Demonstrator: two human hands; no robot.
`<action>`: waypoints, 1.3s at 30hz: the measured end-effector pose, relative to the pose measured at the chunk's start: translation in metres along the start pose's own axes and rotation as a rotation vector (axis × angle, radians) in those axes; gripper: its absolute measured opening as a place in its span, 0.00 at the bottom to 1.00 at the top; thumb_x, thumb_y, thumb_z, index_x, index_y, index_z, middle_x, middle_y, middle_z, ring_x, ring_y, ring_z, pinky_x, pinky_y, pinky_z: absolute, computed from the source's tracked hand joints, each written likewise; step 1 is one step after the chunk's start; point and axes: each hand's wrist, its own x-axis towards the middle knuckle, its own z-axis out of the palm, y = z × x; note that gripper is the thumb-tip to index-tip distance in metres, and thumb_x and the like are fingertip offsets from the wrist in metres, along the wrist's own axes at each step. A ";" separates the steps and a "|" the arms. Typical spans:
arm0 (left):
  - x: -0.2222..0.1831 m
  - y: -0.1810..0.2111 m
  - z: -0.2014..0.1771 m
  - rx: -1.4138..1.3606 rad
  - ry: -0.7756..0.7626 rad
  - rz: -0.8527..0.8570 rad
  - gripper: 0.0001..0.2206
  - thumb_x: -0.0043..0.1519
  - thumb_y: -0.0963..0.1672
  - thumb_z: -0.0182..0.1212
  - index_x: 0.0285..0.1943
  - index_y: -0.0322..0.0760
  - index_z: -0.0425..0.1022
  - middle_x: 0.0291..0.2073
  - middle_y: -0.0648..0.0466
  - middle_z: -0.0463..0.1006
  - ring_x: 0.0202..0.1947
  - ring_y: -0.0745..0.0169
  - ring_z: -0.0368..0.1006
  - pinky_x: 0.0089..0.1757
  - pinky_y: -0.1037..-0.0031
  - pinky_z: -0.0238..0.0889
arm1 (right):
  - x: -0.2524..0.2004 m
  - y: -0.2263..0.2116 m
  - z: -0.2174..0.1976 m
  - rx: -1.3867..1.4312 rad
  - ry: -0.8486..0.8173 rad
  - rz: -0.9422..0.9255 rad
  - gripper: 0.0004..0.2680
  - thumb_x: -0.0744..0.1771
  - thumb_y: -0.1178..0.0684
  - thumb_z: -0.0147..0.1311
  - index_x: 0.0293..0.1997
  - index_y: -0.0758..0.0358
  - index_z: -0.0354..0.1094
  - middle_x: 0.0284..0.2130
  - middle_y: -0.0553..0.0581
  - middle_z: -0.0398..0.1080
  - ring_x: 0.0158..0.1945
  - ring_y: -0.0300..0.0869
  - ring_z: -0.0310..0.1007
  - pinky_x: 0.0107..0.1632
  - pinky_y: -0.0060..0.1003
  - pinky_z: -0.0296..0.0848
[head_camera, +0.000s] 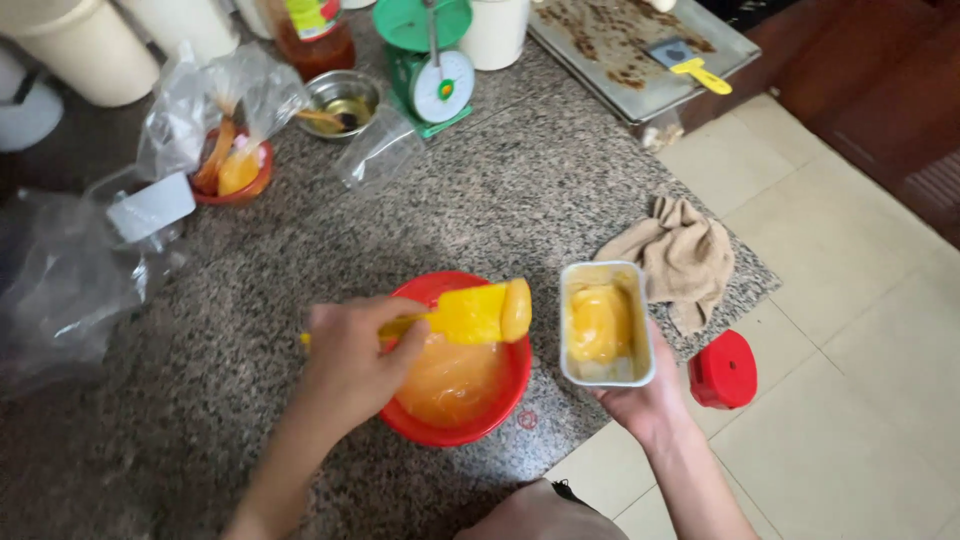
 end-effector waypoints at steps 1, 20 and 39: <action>0.001 0.016 -0.007 -0.003 -0.009 0.014 0.08 0.62 0.45 0.70 0.46 0.52 0.93 0.36 0.57 0.93 0.44 0.44 0.88 0.50 0.64 0.72 | 0.000 0.001 0.002 0.011 0.006 -0.010 0.20 0.77 0.34 0.38 0.61 0.59 0.69 0.48 0.70 0.78 0.45 0.62 0.85 0.52 0.63 0.86; -0.012 0.035 -0.019 0.934 0.318 0.898 0.14 0.79 0.45 0.49 0.66 0.49 0.82 0.58 0.60 0.84 0.53 0.62 0.78 0.42 0.68 0.57 | 0.014 0.020 -0.006 0.258 -0.260 0.126 0.20 0.75 0.35 0.43 0.65 0.60 0.72 0.54 0.77 0.78 0.49 0.67 0.83 0.49 0.62 0.86; -0.006 -0.023 0.065 0.844 -0.147 0.103 0.10 0.69 0.40 0.62 0.40 0.39 0.90 0.28 0.48 0.84 0.37 0.46 0.79 0.50 0.54 0.57 | -0.011 0.012 0.002 0.087 0.014 0.100 0.21 0.75 0.30 0.45 0.63 0.57 0.70 0.50 0.66 0.79 0.44 0.63 0.83 0.46 0.60 0.87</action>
